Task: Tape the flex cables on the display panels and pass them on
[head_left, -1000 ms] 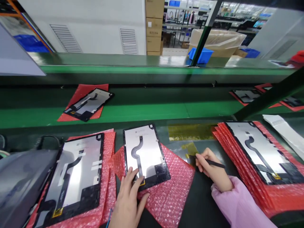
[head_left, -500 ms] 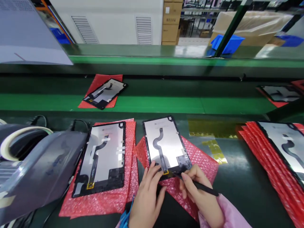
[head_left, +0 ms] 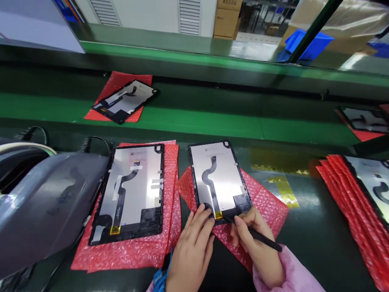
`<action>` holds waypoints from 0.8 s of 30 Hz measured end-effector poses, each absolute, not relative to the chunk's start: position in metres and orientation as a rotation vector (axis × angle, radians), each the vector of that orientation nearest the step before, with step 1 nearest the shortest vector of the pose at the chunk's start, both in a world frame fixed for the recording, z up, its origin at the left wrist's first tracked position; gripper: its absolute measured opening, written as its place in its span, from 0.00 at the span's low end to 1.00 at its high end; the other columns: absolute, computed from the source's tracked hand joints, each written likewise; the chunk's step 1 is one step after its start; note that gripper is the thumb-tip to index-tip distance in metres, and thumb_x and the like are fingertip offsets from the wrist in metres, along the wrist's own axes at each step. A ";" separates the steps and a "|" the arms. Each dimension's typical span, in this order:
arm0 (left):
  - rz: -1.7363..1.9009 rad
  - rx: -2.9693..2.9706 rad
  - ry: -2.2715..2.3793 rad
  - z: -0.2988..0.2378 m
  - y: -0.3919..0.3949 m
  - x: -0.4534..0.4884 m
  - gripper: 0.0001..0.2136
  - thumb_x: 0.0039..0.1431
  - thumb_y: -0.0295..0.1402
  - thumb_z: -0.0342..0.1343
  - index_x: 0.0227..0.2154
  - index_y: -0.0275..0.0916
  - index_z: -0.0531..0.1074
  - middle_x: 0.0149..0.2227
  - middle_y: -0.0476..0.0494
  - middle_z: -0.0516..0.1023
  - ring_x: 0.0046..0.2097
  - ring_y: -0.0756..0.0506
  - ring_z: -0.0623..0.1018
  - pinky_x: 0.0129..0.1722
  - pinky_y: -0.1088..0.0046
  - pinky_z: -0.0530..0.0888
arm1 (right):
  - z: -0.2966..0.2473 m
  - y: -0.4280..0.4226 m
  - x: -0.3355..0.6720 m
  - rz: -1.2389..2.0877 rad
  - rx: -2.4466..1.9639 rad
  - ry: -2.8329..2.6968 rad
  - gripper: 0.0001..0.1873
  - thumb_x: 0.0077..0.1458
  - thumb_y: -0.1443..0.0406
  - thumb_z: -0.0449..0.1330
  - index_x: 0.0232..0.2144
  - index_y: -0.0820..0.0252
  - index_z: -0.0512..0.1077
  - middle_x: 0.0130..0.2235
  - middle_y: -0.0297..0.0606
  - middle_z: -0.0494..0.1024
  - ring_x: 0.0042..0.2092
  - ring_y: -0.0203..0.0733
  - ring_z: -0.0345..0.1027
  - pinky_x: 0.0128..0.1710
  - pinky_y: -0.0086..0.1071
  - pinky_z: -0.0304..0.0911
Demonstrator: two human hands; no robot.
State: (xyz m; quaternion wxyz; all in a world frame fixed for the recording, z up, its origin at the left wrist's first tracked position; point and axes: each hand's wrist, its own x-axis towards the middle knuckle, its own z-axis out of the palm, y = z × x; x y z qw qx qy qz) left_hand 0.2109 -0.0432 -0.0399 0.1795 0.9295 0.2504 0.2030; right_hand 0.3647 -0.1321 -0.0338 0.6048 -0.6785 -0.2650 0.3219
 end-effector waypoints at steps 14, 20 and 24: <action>0.587 2.639 0.715 -0.036 -0.043 0.215 0.14 0.70 0.25 0.43 0.55 0.36 0.66 0.55 0.36 0.79 0.60 0.38 0.76 0.54 0.54 0.79 | -0.037 -0.136 0.362 0.723 -1.603 -0.661 0.17 0.66 0.60 0.60 0.27 0.54 0.60 0.23 0.28 0.76 0.19 0.31 0.66 0.21 0.25 0.59; 0.594 2.629 0.705 -0.036 -0.042 0.215 0.14 0.70 0.25 0.43 0.55 0.36 0.66 0.55 0.36 0.79 0.61 0.38 0.75 0.55 0.54 0.79 | -0.036 -0.136 0.364 0.725 -1.663 -0.673 0.16 0.66 0.59 0.60 0.27 0.54 0.60 0.23 0.28 0.77 0.17 0.30 0.65 0.19 0.25 0.60; 0.584 2.626 0.708 -0.035 -0.043 0.214 0.15 0.70 0.24 0.43 0.55 0.36 0.66 0.55 0.36 0.79 0.62 0.38 0.74 0.56 0.55 0.78 | -0.038 -0.137 0.365 0.719 -1.697 -0.671 0.16 0.66 0.58 0.59 0.28 0.53 0.60 0.24 0.28 0.77 0.19 0.32 0.68 0.21 0.25 0.62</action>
